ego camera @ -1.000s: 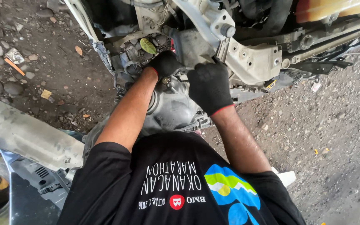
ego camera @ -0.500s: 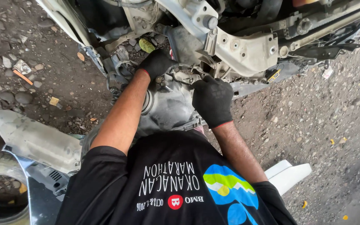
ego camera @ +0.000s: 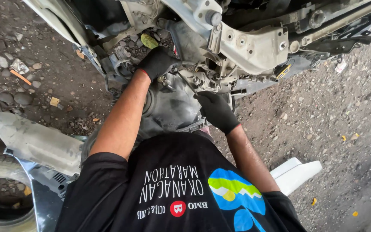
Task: Repairing and disassembling a car's headlight assembly using a screwdriver and hands.
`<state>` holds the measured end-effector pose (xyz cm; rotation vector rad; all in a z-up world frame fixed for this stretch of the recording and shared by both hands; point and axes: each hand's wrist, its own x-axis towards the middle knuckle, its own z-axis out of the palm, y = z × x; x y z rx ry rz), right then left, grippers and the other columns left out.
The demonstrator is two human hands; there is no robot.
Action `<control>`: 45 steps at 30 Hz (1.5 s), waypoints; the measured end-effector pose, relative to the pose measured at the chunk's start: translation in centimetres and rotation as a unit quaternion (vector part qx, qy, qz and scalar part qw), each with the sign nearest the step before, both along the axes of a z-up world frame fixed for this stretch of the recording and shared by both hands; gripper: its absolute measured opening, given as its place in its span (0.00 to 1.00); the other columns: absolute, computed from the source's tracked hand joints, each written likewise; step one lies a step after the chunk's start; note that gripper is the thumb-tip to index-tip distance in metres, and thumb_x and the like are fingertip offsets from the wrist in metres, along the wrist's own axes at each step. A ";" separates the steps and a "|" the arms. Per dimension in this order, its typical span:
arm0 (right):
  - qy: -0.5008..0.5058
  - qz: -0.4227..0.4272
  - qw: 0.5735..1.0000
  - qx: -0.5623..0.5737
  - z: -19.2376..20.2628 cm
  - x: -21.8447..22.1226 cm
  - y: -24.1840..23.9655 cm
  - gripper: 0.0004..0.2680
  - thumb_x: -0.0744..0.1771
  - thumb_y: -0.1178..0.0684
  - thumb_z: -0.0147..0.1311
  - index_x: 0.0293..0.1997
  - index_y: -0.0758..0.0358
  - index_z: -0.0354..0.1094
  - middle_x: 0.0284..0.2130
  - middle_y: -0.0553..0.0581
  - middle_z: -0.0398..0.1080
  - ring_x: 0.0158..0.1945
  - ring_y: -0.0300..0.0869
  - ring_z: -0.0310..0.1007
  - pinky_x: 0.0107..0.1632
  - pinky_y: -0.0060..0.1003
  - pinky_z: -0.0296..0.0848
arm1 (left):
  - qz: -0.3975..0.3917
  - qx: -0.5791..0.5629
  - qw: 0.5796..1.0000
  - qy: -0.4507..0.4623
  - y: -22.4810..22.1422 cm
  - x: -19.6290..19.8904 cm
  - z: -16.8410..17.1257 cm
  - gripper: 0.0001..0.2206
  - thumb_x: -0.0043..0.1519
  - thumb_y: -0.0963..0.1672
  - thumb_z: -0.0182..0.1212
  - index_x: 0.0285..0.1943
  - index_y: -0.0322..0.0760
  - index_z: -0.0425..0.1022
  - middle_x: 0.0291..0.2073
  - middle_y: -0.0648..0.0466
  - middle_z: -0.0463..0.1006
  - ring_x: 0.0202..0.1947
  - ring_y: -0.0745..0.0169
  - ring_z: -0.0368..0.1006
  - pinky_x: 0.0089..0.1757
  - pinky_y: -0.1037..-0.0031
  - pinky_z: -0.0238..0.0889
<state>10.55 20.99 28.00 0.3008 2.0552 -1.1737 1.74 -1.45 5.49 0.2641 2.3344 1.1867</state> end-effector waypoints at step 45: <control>-0.176 -0.069 0.970 -0.154 -6.4 1.8 2.7 0.19 0.71 0.35 0.44 0.40 0.63 0.72 0.19 0.47 0.66 0.18 0.34 0.58 0.21 0.30 0.55 | 0.076 -0.018 0.992 -0.097 -0.5 0.1 5.5 0.27 0.57 0.57 0.68 0.50 0.31 0.80 0.47 0.38 0.80 0.50 0.42 0.76 0.51 0.60 0.68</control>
